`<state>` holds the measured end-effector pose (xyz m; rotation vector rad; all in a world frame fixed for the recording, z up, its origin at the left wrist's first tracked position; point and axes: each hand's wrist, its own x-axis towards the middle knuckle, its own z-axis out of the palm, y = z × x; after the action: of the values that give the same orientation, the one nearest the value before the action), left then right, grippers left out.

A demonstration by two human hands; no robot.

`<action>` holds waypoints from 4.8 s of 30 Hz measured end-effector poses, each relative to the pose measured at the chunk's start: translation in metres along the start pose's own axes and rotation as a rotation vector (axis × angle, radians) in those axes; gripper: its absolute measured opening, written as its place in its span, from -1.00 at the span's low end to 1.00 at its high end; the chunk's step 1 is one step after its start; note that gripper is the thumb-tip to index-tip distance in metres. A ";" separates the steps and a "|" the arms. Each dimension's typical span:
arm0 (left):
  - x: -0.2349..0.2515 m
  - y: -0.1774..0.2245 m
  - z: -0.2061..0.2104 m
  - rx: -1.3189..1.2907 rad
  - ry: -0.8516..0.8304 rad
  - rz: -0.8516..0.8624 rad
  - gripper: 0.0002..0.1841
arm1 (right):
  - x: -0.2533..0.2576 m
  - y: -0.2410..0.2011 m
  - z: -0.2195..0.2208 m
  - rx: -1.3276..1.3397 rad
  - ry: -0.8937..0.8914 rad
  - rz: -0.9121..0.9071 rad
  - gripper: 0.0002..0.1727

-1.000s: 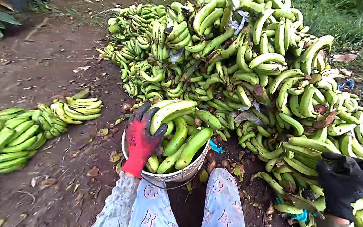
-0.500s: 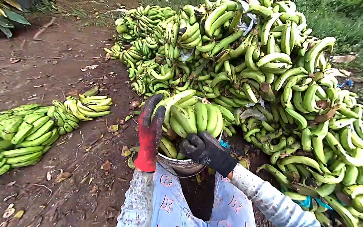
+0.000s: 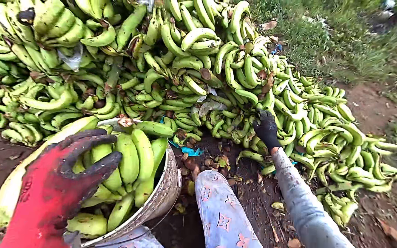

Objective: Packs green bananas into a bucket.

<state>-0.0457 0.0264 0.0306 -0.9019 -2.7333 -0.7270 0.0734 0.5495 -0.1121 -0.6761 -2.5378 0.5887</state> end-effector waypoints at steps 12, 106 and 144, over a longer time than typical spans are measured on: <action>-0.006 0.030 -0.010 -0.086 0.046 -0.101 -0.39 | 0.017 0.085 0.052 0.247 -0.096 0.703 -0.22; 0.009 0.065 -0.044 0.122 0.185 -0.559 -0.44 | 0.044 0.121 -0.022 -0.309 -0.229 0.475 -0.35; -0.110 0.092 0.041 -0.791 1.285 -0.321 -0.38 | -0.109 -0.500 -0.069 -0.071 -0.570 -0.955 -0.68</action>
<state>0.0968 0.0549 -0.0025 0.0667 -1.3950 -1.7080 0.0170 0.1153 0.1612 0.7987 -2.9564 0.3541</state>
